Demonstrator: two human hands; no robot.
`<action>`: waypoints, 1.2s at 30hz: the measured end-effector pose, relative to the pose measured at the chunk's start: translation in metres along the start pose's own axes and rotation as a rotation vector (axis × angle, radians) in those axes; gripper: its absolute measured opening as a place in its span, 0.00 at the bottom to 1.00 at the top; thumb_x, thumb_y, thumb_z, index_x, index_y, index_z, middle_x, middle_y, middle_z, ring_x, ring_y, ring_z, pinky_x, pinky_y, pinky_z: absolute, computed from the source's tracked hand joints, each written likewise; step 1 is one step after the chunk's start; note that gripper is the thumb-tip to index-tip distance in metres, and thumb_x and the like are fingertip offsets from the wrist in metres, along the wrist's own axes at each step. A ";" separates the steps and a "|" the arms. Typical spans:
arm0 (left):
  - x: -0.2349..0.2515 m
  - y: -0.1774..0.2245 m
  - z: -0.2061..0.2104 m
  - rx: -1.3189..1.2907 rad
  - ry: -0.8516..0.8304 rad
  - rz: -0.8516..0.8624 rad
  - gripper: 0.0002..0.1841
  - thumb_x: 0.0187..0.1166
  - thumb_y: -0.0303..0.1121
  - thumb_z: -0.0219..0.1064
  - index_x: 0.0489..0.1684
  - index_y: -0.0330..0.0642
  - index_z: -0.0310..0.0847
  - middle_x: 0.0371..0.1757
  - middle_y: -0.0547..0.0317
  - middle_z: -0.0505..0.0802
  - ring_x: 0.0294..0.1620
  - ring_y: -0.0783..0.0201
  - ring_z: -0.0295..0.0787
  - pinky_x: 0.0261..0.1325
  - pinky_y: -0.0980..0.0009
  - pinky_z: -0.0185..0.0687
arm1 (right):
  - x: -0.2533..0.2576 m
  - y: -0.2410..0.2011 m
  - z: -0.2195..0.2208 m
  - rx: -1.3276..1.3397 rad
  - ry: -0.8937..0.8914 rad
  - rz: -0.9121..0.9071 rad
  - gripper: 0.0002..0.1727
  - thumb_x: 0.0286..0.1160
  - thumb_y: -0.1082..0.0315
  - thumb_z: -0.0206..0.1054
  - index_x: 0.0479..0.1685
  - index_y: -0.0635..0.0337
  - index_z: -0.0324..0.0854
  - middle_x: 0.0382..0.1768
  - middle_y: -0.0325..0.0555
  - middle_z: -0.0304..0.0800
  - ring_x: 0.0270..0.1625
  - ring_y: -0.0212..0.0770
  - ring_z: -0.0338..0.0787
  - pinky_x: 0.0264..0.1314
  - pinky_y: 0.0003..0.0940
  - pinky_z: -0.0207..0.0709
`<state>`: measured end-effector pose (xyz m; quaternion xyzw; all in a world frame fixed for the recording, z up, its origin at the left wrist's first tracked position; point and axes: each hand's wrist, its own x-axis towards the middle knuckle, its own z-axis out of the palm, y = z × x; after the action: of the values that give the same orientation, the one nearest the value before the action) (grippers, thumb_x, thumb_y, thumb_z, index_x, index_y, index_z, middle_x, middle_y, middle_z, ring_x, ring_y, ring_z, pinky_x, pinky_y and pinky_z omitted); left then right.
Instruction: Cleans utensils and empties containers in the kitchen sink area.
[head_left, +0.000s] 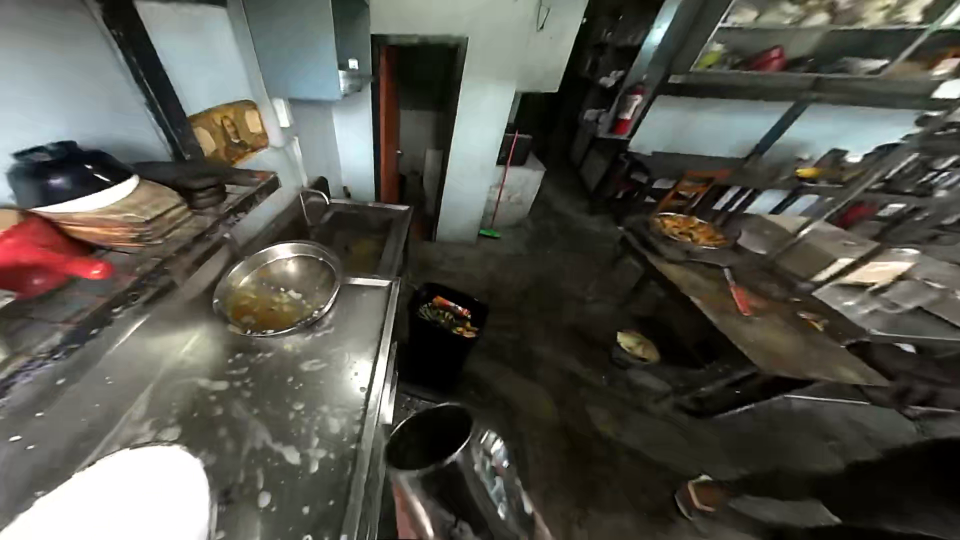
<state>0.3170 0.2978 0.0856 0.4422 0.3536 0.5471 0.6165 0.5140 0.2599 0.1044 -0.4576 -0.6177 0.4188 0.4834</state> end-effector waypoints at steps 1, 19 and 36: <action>0.037 -0.016 0.024 0.006 -0.015 0.113 0.78 0.50 0.60 0.87 0.90 0.24 0.24 0.90 0.37 0.58 0.87 0.67 0.63 0.86 0.68 0.65 | 0.011 0.012 -0.022 -0.015 0.036 0.028 0.75 0.52 0.40 0.86 0.93 0.74 0.37 0.91 0.66 0.54 0.89 0.44 0.66 0.92 0.40 0.63; 0.581 -0.193 0.232 -0.515 0.377 -0.623 0.32 0.78 0.37 0.66 0.82 0.44 0.61 0.61 0.44 0.88 0.54 0.54 0.90 0.51 0.55 0.91 | 0.430 0.158 -0.286 -1.059 0.420 0.270 0.68 0.37 0.21 0.80 0.79 0.66 0.72 0.74 0.72 0.77 0.71 0.68 0.82 0.62 0.66 0.78; 0.766 -0.494 0.226 -0.609 0.517 -1.246 0.32 0.84 0.66 0.51 0.69 0.51 0.78 0.51 0.49 0.92 0.46 0.52 0.92 0.42 0.51 0.89 | 0.591 0.479 -0.401 -1.094 0.204 0.668 0.63 0.23 0.22 0.75 0.74 0.49 0.79 0.73 0.62 0.77 0.71 0.66 0.79 0.60 0.63 0.82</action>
<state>0.8201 1.0134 -0.2574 -0.1742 0.5055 0.2563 0.8053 0.9165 0.9736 -0.1559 -0.8426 -0.5174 0.1258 0.0804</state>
